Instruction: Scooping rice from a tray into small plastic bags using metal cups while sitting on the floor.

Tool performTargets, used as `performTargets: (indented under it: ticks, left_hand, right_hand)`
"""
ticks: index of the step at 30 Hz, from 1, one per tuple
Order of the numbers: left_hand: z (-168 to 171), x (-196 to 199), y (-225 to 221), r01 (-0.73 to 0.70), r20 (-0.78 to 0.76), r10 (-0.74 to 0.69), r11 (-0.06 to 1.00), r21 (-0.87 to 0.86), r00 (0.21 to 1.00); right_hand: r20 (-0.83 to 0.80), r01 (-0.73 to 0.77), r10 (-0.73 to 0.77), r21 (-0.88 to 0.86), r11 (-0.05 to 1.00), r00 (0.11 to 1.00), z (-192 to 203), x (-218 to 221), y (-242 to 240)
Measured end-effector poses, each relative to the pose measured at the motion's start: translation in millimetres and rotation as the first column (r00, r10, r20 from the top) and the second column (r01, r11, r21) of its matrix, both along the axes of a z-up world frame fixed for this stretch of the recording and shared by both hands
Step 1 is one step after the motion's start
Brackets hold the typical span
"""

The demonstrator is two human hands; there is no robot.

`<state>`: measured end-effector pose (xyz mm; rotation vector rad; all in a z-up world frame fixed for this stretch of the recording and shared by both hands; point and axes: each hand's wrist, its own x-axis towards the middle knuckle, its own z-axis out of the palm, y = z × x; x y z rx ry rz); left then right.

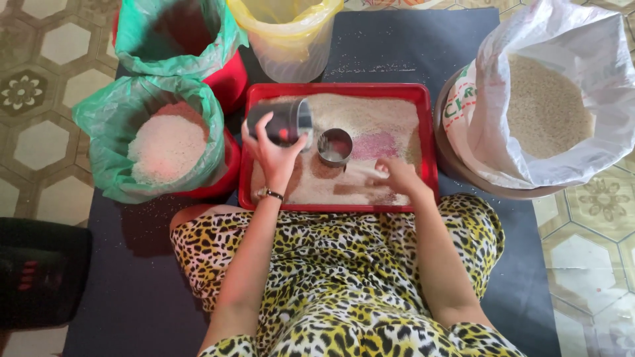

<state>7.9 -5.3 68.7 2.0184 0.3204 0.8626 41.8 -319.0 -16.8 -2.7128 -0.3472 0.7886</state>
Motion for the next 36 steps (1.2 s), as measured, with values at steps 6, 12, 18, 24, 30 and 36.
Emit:
performTargets:
  ticks: [6, 12, 18, 24, 30, 36]
  left_hand:
    - [-67.6, -39.6, 10.0, -0.131, -0.377, 0.168, 0.984, 0.122, 0.911]
    - [-54.4, -58.1, 7.4, -0.081, -0.389, 0.146, 0.980, 0.180, 0.910]
    - [-61.9, -55.1, 15.3, -0.011, -0.433, 0.131, 0.963, 0.268, 0.892]
    - [-54.0, -23.4, -25.6, 0.093, -0.202, -0.029, 0.944, 0.317, 0.979]
    - [-70.1, 18.5, -77.5, 0.317, -0.402, -0.219, 0.928, 0.197, 0.889]
    - [-111.4, 35.7, -78.2, 0.373, -0.590, -0.215, 0.914, 0.159, 0.778]
  right_hand:
    - [0.331, 0.014, -0.079, 0.194, 0.981, 0.940, 31.4, 27.6, 33.5]
    - [0.628, -0.075, 0.049, 0.015, 0.997, 0.776, -10.6, 69.6, 97.1]
    - [0.664, -0.228, 0.243, -0.111, 0.967, 0.707, 9.1, 15.2, 90.5]
    - [0.531, -0.183, 0.150, 0.010, 0.983, 0.834, 17.1, -64.0, 43.0]
    - [0.376, -0.008, -0.101, 0.277, 0.961, 0.921, -2.3, -59.1, 18.8]
    - [0.243, 0.095, -0.220, 0.441, 0.893, 0.945, -39.9, -42.0, 2.8]
